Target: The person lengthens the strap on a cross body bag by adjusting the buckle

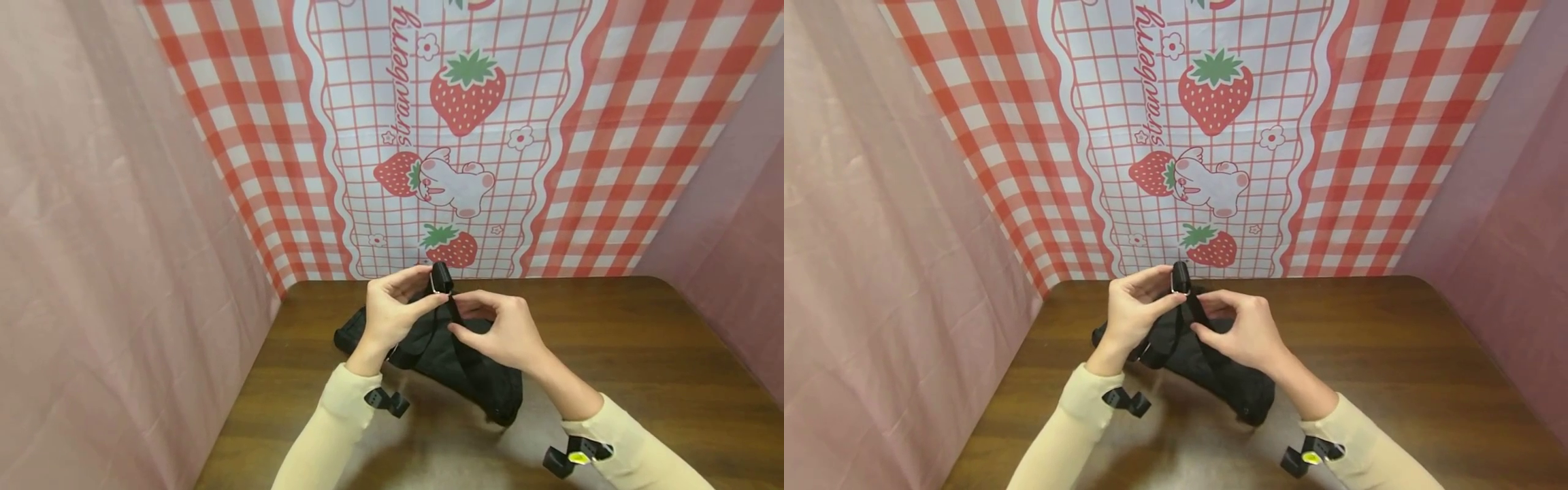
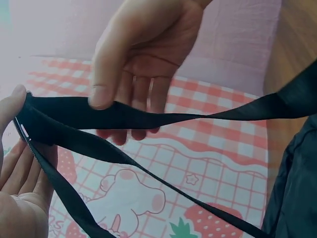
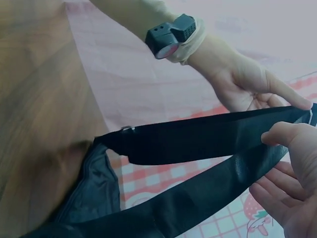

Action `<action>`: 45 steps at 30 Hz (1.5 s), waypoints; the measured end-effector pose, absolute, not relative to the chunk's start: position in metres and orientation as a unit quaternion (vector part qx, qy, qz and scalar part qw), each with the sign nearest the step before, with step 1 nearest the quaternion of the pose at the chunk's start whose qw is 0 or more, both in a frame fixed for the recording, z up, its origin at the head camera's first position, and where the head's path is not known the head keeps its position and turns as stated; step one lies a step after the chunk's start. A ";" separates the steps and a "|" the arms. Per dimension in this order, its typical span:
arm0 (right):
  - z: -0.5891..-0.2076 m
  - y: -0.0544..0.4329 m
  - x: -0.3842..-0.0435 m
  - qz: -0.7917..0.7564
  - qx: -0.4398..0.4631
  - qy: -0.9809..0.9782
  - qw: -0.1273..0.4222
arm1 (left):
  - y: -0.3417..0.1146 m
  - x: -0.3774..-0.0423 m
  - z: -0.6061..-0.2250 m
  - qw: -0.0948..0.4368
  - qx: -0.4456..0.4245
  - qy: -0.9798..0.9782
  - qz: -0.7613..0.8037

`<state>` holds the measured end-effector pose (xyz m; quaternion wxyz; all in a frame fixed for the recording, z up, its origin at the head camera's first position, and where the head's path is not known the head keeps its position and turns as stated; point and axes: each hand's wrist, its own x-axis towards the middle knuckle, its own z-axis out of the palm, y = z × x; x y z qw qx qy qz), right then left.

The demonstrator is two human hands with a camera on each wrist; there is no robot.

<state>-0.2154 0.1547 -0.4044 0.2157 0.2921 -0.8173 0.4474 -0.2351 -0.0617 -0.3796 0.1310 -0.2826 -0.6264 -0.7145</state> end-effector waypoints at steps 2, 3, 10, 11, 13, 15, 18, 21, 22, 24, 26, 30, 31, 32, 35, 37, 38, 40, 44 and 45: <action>-0.407 0.156 -0.216 0.445 0.293 -0.819 0.213 | -0.062 -0.235 -0.380 0.131 -0.284 -0.625 -0.716; -0.408 0.156 -0.216 0.445 0.294 -0.819 0.213 | -0.062 -0.235 -0.380 0.131 -0.284 -0.624 -0.716; -0.401 0.148 -0.220 0.473 0.305 -0.793 0.234 | -0.059 -0.234 -0.382 0.124 -0.288 -0.631 -0.709; -0.400 0.147 -0.219 0.474 0.304 -0.792 0.237 | -0.059 -0.234 -0.383 0.122 -0.290 -0.632 -0.708; -0.399 0.145 -0.219 0.477 0.303 -0.790 0.237 | -0.058 -0.233 -0.384 0.119 -0.293 -0.633 -0.707; -0.399 0.146 -0.218 0.480 0.302 -0.790 0.233 | -0.058 -0.233 -0.385 0.118 -0.293 -0.634 -0.706; -0.402 0.149 -0.218 0.484 0.300 -0.791 0.225 | -0.058 -0.232 -0.385 0.119 -0.293 -0.635 -0.705; -0.405 0.153 -0.217 0.477 0.302 -0.796 0.218 | -0.059 -0.232 -0.384 0.125 -0.291 -0.635 -0.704; -0.406 0.155 -0.217 0.472 0.305 -0.799 0.214 | -0.059 -0.232 -0.383 0.127 -0.292 -0.635 -0.704; -0.407 0.159 -0.217 0.461 0.316 -0.804 0.203 | -0.060 -0.232 -0.383 0.130 -0.293 -0.635 -0.703; -0.405 0.165 -0.219 0.452 0.330 -0.806 0.194 | -0.060 -0.233 -0.382 0.129 -0.295 -0.634 -0.703; -0.390 0.174 -0.225 0.453 0.362 -0.790 0.199 | -0.059 -0.232 -0.382 0.127 -0.296 -0.633 -0.704; -0.384 0.175 -0.227 0.455 0.369 -0.785 0.202 | -0.059 -0.232 -0.382 0.128 -0.296 -0.632 -0.704; -0.378 0.175 -0.229 0.458 0.377 -0.779 0.203 | -0.059 -0.232 -0.382 0.128 -0.297 -0.632 -0.704; -0.362 0.175 -0.233 0.453 0.394 -0.774 0.200 | -0.058 -0.231 -0.383 0.126 -0.304 -0.633 -0.701; -0.356 0.174 -0.235 0.446 0.400 -0.778 0.188 | -0.057 -0.230 -0.385 0.121 -0.309 -0.634 -0.699; -0.354 0.174 -0.236 0.442 0.402 -0.781 0.184 | -0.057 -0.230 -0.385 0.118 -0.311 -0.635 -0.697; -0.351 0.174 -0.237 0.436 0.404 -0.785 0.175 | -0.057 -0.229 -0.387 0.113 -0.315 -0.637 -0.694; -0.349 0.173 -0.239 0.434 0.414 -0.784 0.159 | -0.057 -0.229 -0.390 0.109 -0.313 -0.643 -0.691; -0.349 0.173 -0.239 0.434 0.416 -0.783 0.157 | -0.057 -0.229 -0.391 0.107 -0.312 -0.645 -0.690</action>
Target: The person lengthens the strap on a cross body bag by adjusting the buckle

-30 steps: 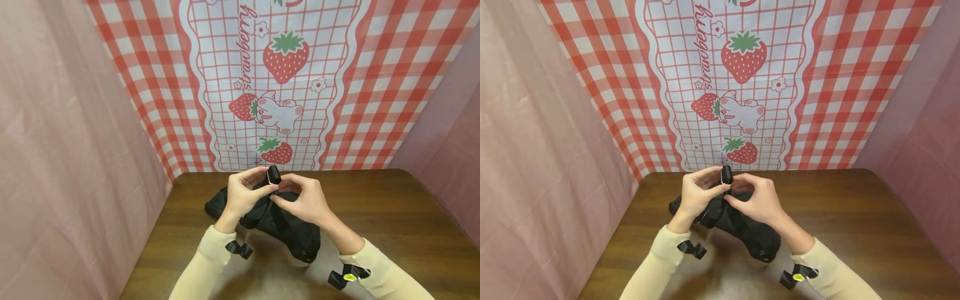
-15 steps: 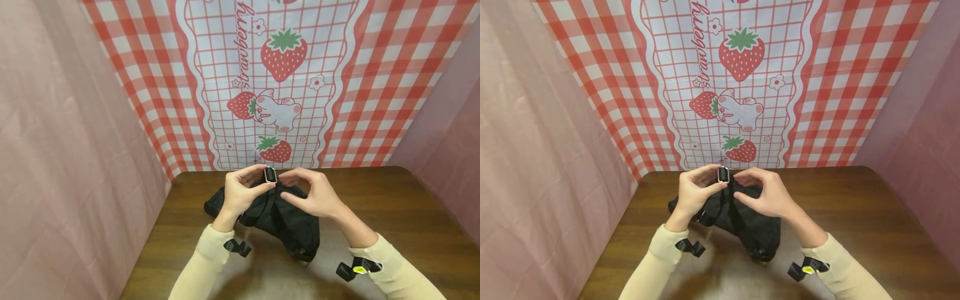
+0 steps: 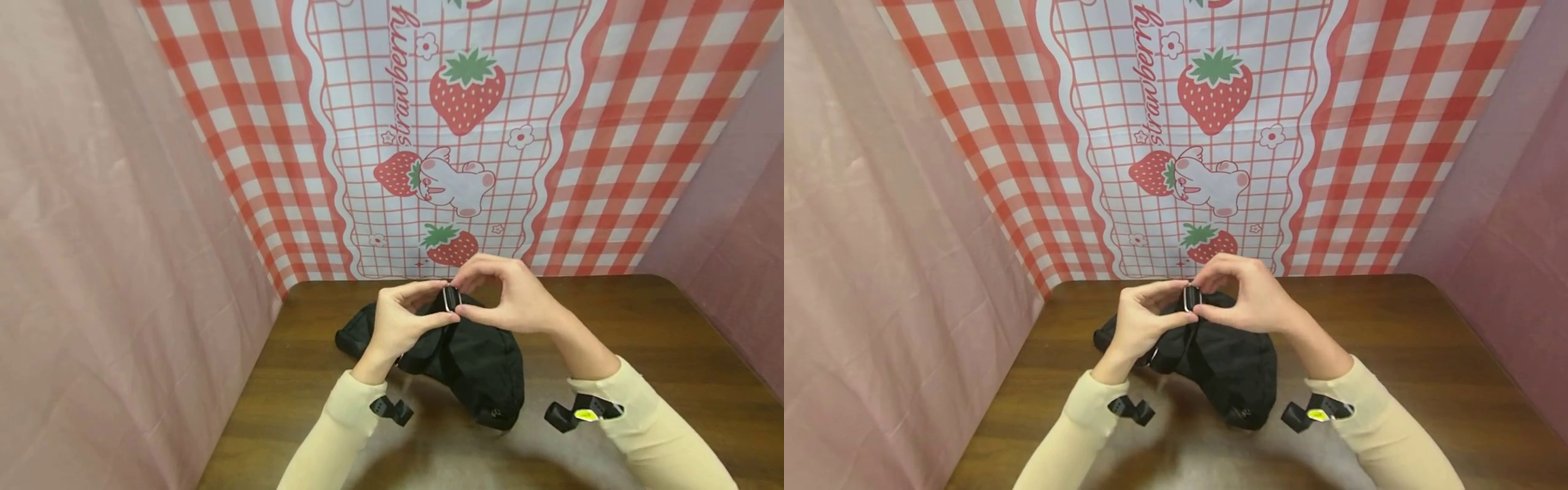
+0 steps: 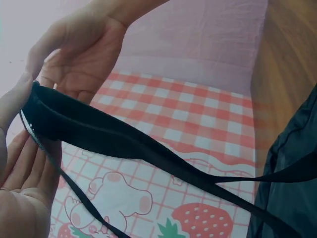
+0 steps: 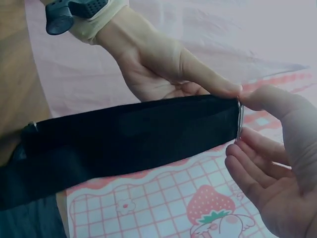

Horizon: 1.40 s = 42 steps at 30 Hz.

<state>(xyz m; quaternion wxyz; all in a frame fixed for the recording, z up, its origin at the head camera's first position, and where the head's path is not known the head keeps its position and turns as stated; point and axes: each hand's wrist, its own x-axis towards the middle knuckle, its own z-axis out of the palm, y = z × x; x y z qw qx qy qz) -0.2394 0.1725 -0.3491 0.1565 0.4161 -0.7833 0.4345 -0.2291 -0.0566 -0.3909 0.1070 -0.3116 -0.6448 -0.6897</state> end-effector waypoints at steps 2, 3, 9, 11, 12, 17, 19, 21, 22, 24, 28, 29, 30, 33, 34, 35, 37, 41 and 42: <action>-0.350 0.171 -0.240 0.438 0.417 -0.781 0.155 | -0.056 -0.229 -0.392 0.100 -0.308 -0.647 -0.690; -0.351 0.170 -0.240 0.441 0.415 -0.781 0.157 | -0.055 -0.229 -0.392 0.095 -0.306 -0.648 -0.691; -0.355 0.166 -0.239 0.469 0.396 -0.774 0.157 | -0.052 -0.230 -0.393 0.079 -0.292 -0.655 -0.692; -0.355 0.165 -0.239 0.477 0.393 -0.771 0.155 | -0.052 -0.231 -0.393 0.075 -0.291 -0.658 -0.690; -0.356 0.165 -0.239 0.479 0.392 -0.770 0.155 | -0.051 -0.232 -0.394 0.074 -0.292 -0.659 -0.689; -0.360 0.166 -0.239 0.502 0.382 -0.757 0.170 | -0.050 -0.233 -0.394 0.075 -0.319 -0.655 -0.681; -0.362 0.165 -0.239 0.512 0.377 -0.751 0.178 | -0.050 -0.232 -0.394 0.082 -0.330 -0.652 -0.678; -0.362 0.164 -0.238 0.523 0.374 -0.744 0.183 | -0.050 -0.233 -0.393 0.089 -0.337 -0.650 -0.675; -0.361 0.164 -0.238 0.527 0.372 -0.741 0.185 | -0.050 -0.233 -0.393 0.091 -0.337 -0.651 -0.674; -0.360 0.165 -0.238 0.532 0.370 -0.738 0.189 | -0.050 -0.234 -0.393 0.094 -0.338 -0.653 -0.671; -0.357 0.168 -0.237 0.534 0.374 -0.733 0.195 | -0.051 -0.235 -0.395 0.097 -0.335 -0.659 -0.666; -0.356 0.169 -0.237 0.533 0.377 -0.733 0.193 | -0.051 -0.235 -0.396 0.098 -0.334 -0.661 -0.665; -0.355 0.170 -0.237 0.530 0.378 -0.735 0.190 | -0.051 -0.235 -0.396 0.099 -0.333 -0.661 -0.665; -0.354 0.171 -0.238 0.514 0.380 -0.748 0.180 | -0.051 -0.235 -0.395 0.101 -0.333 -0.663 -0.663; -0.354 0.171 -0.237 0.505 0.380 -0.754 0.178 | -0.051 -0.235 -0.395 0.102 -0.332 -0.663 -0.663; -0.354 0.171 -0.237 0.497 0.380 -0.759 0.178 | -0.051 -0.235 -0.394 0.101 -0.331 -0.664 -0.662; -0.355 0.170 -0.237 0.485 0.380 -0.767 0.178 | -0.051 -0.234 -0.394 0.100 -0.329 -0.667 -0.662; -0.358 0.167 -0.237 0.485 0.387 -0.763 0.180 | -0.051 -0.232 -0.393 0.100 -0.326 -0.670 -0.660; -0.358 0.167 -0.237 0.488 0.389 -0.760 0.181 | -0.051 -0.232 -0.393 0.100 -0.327 -0.670 -0.659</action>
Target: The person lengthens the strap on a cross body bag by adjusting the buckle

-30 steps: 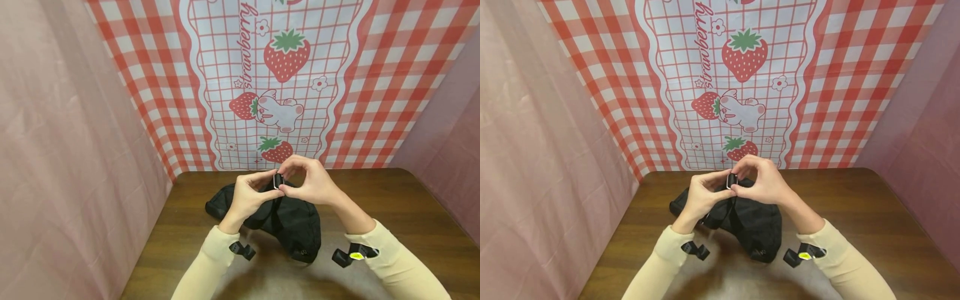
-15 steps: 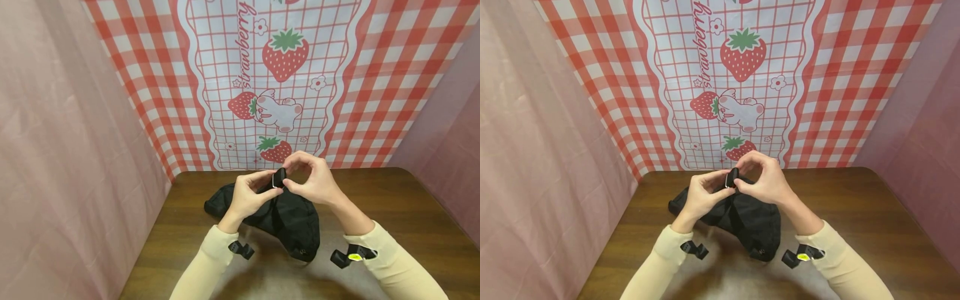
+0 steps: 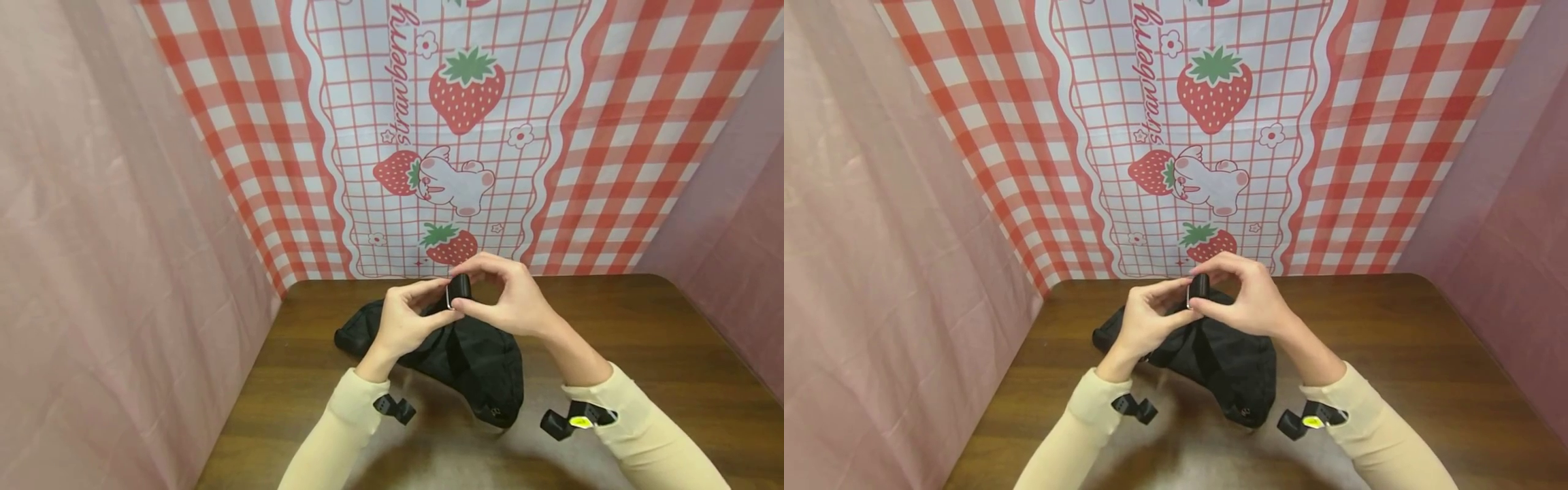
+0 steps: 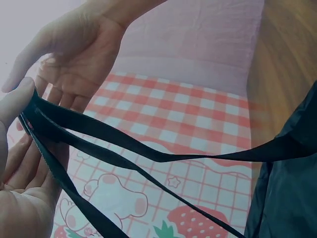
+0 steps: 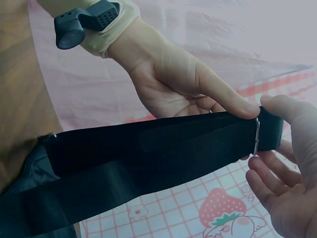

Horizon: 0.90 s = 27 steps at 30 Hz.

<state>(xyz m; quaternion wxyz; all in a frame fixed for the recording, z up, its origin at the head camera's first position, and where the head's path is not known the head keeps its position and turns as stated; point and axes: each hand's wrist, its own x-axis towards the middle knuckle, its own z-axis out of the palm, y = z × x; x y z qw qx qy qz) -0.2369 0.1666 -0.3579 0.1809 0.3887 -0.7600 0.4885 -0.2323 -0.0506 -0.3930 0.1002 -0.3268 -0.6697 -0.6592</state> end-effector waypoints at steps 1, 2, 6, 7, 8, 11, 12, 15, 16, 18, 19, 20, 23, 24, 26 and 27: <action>-0.358 0.166 -0.236 0.491 0.390 -0.757 0.183 | -0.050 -0.232 -0.393 0.101 -0.328 -0.669 -0.659; -0.358 0.165 -0.236 0.494 0.390 -0.755 0.185 | -0.050 -0.232 -0.394 0.101 -0.328 -0.669 -0.660; -0.358 0.164 -0.234 0.504 0.378 -0.754 0.187 | -0.050 -0.232 -0.396 0.104 -0.319 -0.670 -0.662; -0.358 0.163 -0.233 0.508 0.374 -0.753 0.186 | -0.051 -0.233 -0.396 0.104 -0.317 -0.671 -0.663; -0.358 0.163 -0.233 0.512 0.370 -0.753 0.185 | -0.051 -0.233 -0.396 0.104 -0.315 -0.671 -0.663; -0.357 0.162 -0.231 0.530 0.361 -0.744 0.186 | -0.052 -0.234 -0.397 0.101 -0.314 -0.671 -0.664; -0.357 0.162 -0.230 0.536 0.359 -0.741 0.187 | -0.052 -0.234 -0.398 0.099 -0.314 -0.672 -0.664; -0.358 0.162 -0.228 0.549 0.358 -0.731 0.188 | -0.053 -0.234 -0.399 0.091 -0.312 -0.676 -0.661; -0.359 0.163 -0.227 0.552 0.359 -0.729 0.186 | -0.054 -0.234 -0.400 0.088 -0.310 -0.678 -0.660; -0.360 0.162 -0.227 0.552 0.363 -0.729 0.182 | -0.054 -0.234 -0.401 0.085 -0.308 -0.682 -0.658; -0.360 0.162 -0.228 0.552 0.365 -0.728 0.178 | -0.054 -0.234 -0.401 0.085 -0.307 -0.683 -0.657; -0.360 0.162 -0.228 0.552 0.367 -0.728 0.174 | -0.054 -0.233 -0.401 0.087 -0.307 -0.684 -0.656; -0.361 0.160 -0.230 0.541 0.370 -0.735 0.173 | -0.053 -0.234 -0.400 0.092 -0.306 -0.681 -0.658; -0.361 0.160 -0.230 0.537 0.371 -0.738 0.174 | -0.053 -0.234 -0.400 0.093 -0.307 -0.681 -0.659; -0.361 0.159 -0.230 0.528 0.368 -0.744 0.179 | -0.052 -0.235 -0.399 0.094 -0.308 -0.678 -0.660; -0.361 0.159 -0.230 0.525 0.366 -0.746 0.182 | -0.052 -0.235 -0.399 0.093 -0.308 -0.677 -0.662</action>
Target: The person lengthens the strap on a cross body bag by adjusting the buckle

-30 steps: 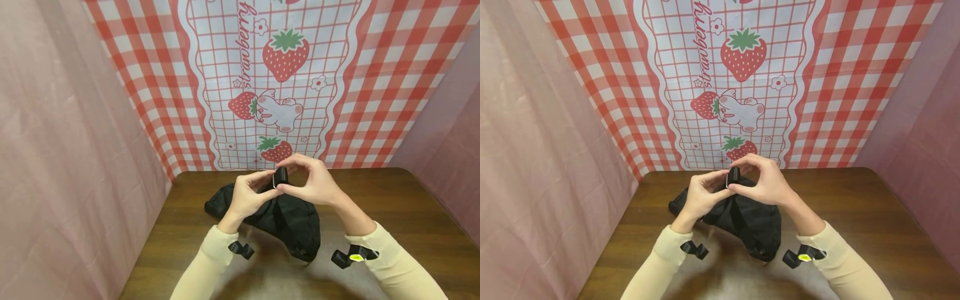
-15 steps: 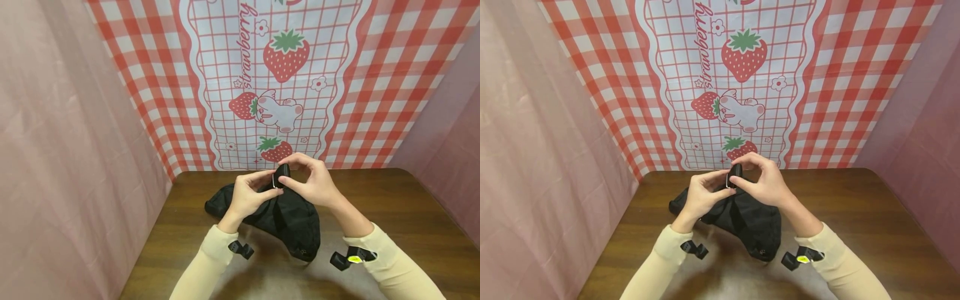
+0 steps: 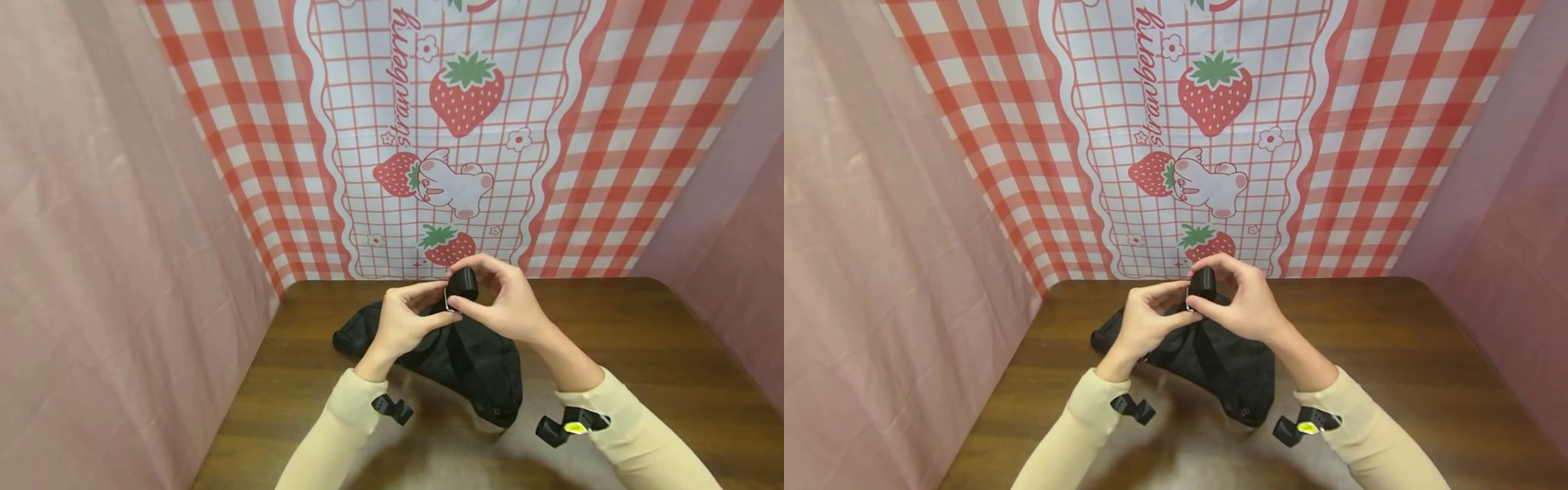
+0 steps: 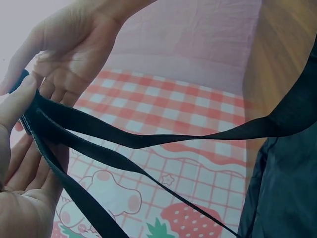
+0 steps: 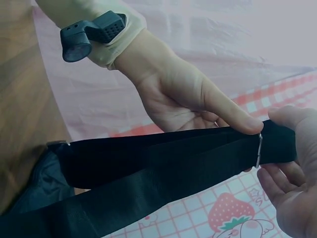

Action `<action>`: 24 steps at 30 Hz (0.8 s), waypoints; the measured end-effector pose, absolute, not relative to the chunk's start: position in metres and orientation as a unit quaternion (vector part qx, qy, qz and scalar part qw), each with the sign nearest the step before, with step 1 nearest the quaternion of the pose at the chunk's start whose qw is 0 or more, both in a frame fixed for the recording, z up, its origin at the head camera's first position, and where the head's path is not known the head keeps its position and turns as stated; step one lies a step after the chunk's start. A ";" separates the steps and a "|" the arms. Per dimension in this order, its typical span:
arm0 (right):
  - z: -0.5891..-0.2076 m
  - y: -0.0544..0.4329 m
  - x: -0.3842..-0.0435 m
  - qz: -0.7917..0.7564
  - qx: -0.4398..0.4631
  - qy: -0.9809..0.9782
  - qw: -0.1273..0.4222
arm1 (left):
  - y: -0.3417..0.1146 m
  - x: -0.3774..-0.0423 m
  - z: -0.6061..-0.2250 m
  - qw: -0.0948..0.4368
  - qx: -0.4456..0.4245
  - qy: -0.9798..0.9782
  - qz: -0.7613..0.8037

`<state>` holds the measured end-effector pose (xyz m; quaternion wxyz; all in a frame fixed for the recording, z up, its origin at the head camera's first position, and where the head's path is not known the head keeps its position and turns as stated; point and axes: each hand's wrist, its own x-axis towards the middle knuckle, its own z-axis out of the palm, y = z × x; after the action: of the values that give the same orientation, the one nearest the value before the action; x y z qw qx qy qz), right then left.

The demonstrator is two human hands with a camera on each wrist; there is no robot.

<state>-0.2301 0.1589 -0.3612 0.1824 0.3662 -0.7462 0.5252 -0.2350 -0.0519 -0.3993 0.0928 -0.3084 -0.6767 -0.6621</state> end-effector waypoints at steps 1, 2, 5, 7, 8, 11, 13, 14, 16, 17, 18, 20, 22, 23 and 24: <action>-0.361 0.159 -0.230 0.524 0.365 -0.747 0.185 | -0.052 -0.235 -0.399 0.093 -0.309 -0.676 -0.663; -0.361 0.159 -0.230 0.525 0.363 -0.747 0.187 | -0.052 -0.235 -0.399 0.092 -0.308 -0.676 -0.663; -0.360 0.159 -0.228 0.538 0.356 -0.741 0.187 | -0.051 -0.235 -0.400 0.092 -0.306 -0.676 -0.665; -0.359 0.159 -0.228 0.547 0.352 -0.735 0.189 | -0.051 -0.236 -0.400 0.091 -0.302 -0.676 -0.665; -0.358 0.159 -0.228 0.552 0.351 -0.732 0.190 | -0.051 -0.236 -0.400 0.091 -0.300 -0.678 -0.666; -0.358 0.160 -0.228 0.563 0.346 -0.725 0.194 | -0.052 -0.236 -0.400 0.090 -0.293 -0.681 -0.666; -0.361 0.161 -0.227 0.566 0.343 -0.727 0.186 | -0.053 -0.236 -0.400 0.092 -0.289 -0.685 -0.663; -0.363 0.161 -0.228 0.565 0.342 -0.729 0.179 | -0.054 -0.236 -0.399 0.095 -0.289 -0.686 -0.660; -0.371 0.162 -0.228 0.560 0.339 -0.737 0.164 | -0.056 -0.237 -0.396 0.105 -0.291 -0.688 -0.656; -0.376 0.162 -0.228 0.555 0.338 -0.743 0.158 | -0.057 -0.237 -0.394 0.110 -0.292 -0.689 -0.654; -0.381 0.162 -0.228 0.548 0.336 -0.750 0.156 | -0.058 -0.237 -0.392 0.114 -0.294 -0.688 -0.654; -0.390 0.160 -0.228 0.533 0.331 -0.761 0.162 | -0.060 -0.238 -0.387 0.121 -0.295 -0.685 -0.656; -0.397 0.156 -0.228 0.515 0.322 -0.774 0.178 | -0.060 -0.238 -0.384 0.122 -0.291 -0.682 -0.660; -0.399 0.154 -0.227 0.506 0.315 -0.781 0.188 | -0.061 -0.238 -0.383 0.121 -0.287 -0.682 -0.661; -0.401 0.152 -0.227 0.497 0.310 -0.786 0.198 | -0.061 -0.238 -0.382 0.119 -0.283 -0.683 -0.663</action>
<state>-0.2266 0.1518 -0.4013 0.1977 0.3097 -0.7859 0.4974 -0.2378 -0.0607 -0.3823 0.1195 -0.2832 -0.6827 -0.6629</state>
